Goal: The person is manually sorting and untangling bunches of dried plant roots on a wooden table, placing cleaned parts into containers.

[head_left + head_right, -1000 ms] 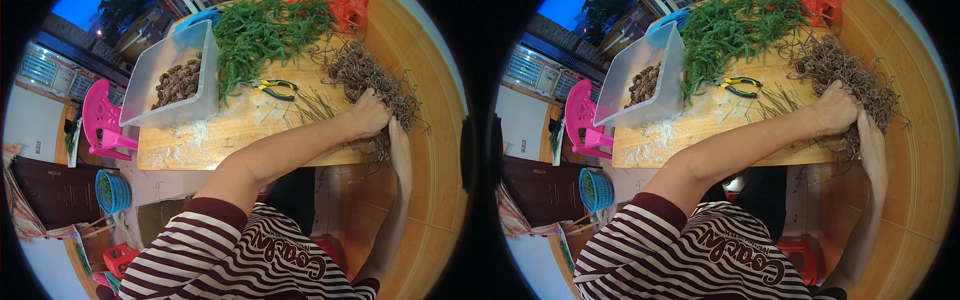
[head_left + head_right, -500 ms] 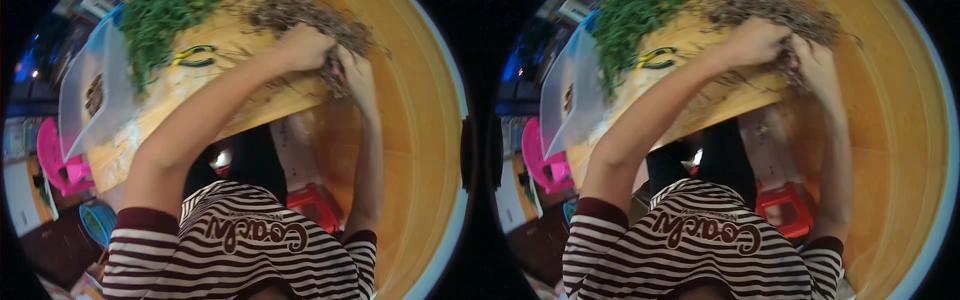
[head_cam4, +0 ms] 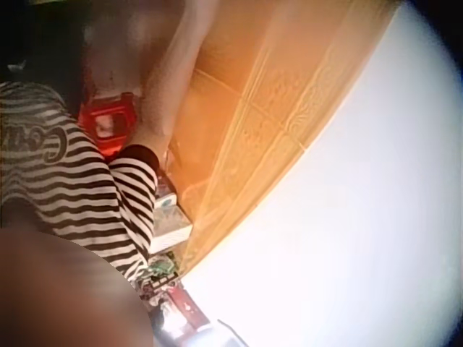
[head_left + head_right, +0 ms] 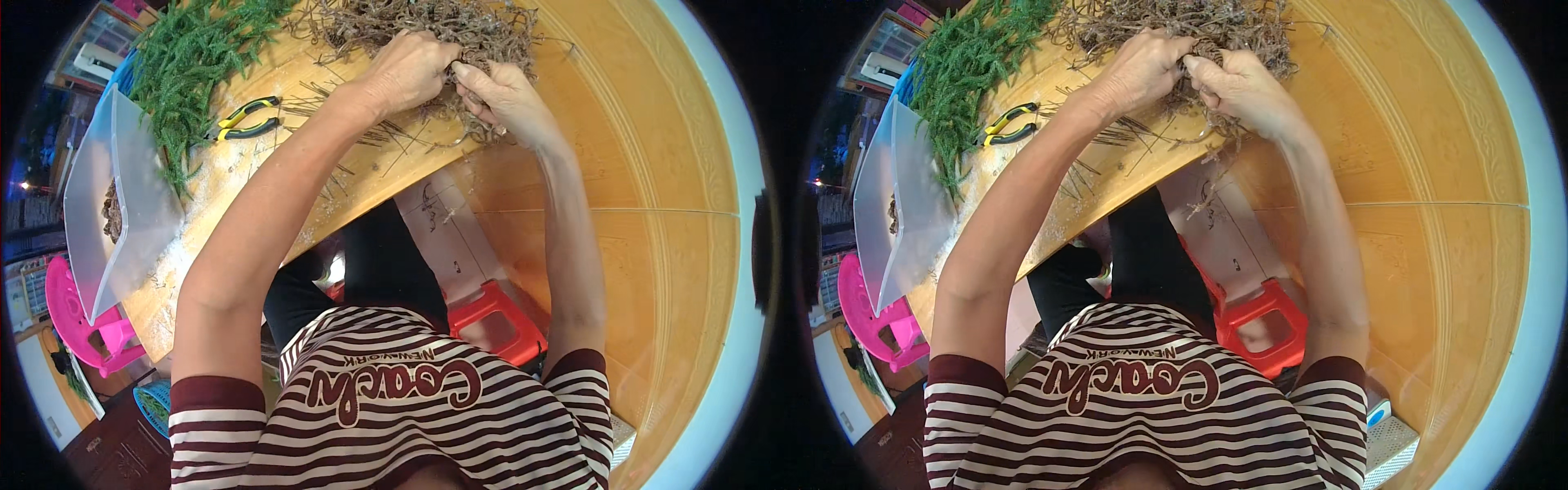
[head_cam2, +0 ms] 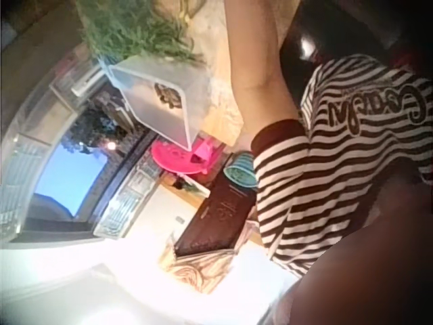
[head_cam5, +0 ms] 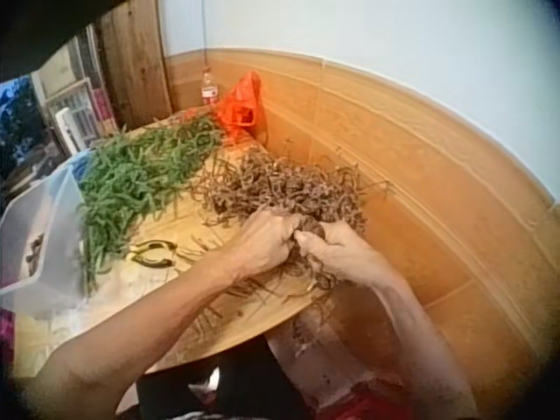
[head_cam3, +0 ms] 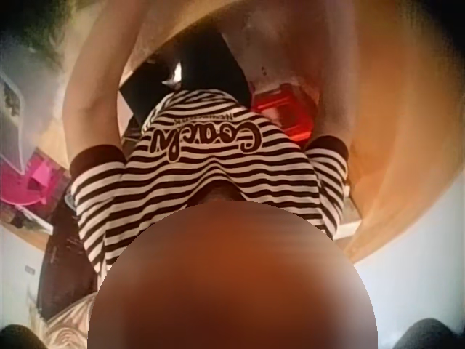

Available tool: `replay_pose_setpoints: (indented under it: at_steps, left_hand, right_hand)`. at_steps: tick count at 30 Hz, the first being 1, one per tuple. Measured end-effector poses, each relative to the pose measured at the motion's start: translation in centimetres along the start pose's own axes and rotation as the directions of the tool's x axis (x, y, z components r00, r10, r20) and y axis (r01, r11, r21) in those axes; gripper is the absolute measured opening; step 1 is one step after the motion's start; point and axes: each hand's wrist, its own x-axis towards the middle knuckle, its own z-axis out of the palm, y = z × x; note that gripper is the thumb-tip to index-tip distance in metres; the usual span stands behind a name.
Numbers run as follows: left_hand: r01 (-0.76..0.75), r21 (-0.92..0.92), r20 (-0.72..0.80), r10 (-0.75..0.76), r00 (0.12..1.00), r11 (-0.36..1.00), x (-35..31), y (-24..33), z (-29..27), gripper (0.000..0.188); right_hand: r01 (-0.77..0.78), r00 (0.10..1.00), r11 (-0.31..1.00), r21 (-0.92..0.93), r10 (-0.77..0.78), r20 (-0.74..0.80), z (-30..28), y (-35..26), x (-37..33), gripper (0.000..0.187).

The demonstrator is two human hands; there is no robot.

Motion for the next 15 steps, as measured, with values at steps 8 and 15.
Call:
replay_pose_setpoints:
  at_steps: [8, 15]
  left_hand:
    - [-0.041, 0.2, -0.019, 0.046, 0.999, 0.979, -0.4, 0.4, 0.5, 0.023]
    - [-0.026, 0.267, 0.002, 0.027, 1.0, 0.963, -0.2, 0.6, 1.2, 0.024]
  right_hand:
    - [0.15, 0.965, 0.976, -0.157, -0.179, -0.193, 1.8, 1.7, -0.5, 0.038]
    - [0.144, 0.891, 0.822, -0.552, -0.351, -0.289, 2.6, 0.9, -1.4, 0.034]
